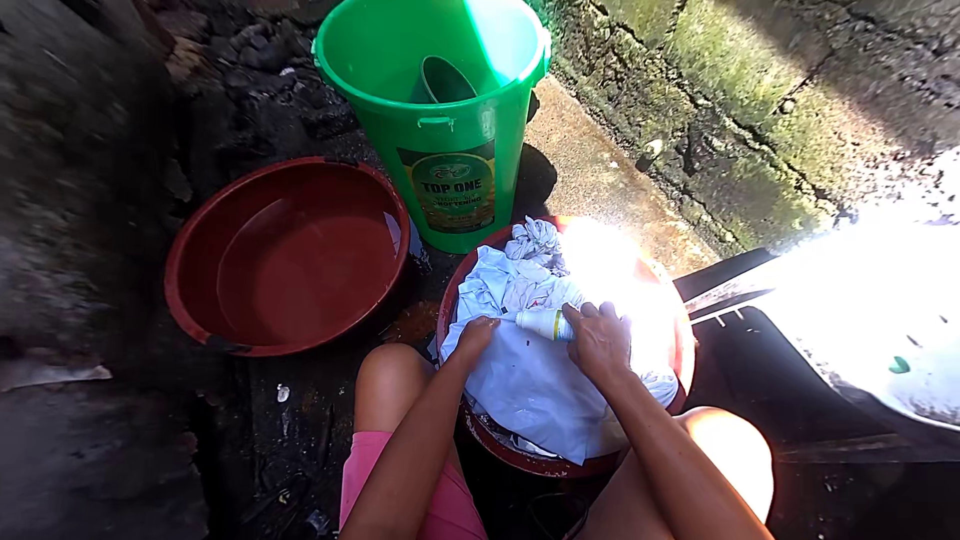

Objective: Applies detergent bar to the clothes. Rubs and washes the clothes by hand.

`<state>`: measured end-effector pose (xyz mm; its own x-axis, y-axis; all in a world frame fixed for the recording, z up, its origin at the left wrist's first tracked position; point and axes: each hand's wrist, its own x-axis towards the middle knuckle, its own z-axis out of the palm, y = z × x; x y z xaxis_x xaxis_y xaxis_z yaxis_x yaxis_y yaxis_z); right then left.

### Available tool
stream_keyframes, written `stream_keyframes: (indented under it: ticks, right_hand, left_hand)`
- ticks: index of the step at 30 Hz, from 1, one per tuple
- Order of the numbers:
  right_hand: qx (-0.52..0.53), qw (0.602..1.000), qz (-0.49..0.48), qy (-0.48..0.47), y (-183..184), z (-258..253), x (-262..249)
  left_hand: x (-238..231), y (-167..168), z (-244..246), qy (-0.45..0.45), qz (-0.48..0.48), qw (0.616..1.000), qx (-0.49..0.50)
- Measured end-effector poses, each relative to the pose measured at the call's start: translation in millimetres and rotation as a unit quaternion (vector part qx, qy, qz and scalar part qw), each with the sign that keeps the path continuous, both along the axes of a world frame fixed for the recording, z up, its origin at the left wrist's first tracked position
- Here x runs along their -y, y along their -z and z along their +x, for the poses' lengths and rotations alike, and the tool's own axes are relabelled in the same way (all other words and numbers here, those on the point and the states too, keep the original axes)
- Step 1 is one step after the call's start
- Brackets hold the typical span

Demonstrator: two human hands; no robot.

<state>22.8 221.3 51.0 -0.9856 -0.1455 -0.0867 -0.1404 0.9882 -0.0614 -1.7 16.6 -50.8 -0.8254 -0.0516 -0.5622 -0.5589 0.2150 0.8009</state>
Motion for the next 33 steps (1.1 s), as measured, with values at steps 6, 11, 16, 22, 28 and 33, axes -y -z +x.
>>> stream_keyframes:
  ticks: [6,11,16,22,28,33]
  right_hand:
    - [0.022,1.000,0.012,0.013,3.2,-6.2,-3.0]
    - [0.032,0.999,0.020,0.014,2.5,-4.5,-4.6]
    - [0.001,1.000,-0.001,0.009,5.3,-1.2,-8.1]
    - [0.000,1.000,0.020,0.000,1.5,1.5,-8.1]
    - [0.020,0.999,0.036,-0.004,-1.8,2.8,-8.5]
    - [0.029,0.998,0.048,-0.012,-1.5,3.9,-7.6]
  left_hand:
    - [-0.6,-8.8,-0.9,0.007,-0.005,1.000,0.010]
    - [-0.7,-10.5,-0.1,0.008,-0.004,1.000,0.009]
    - [-1.2,-9.3,-1.0,0.008,-0.005,1.000,0.008]
    - [-1.1,-8.3,-1.1,0.001,-0.001,1.000,0.010]
    - [-1.0,-6.8,-1.8,0.000,-0.002,1.000,0.006]
    - [-1.2,-7.6,-1.2,-0.004,-0.001,1.000,0.006]
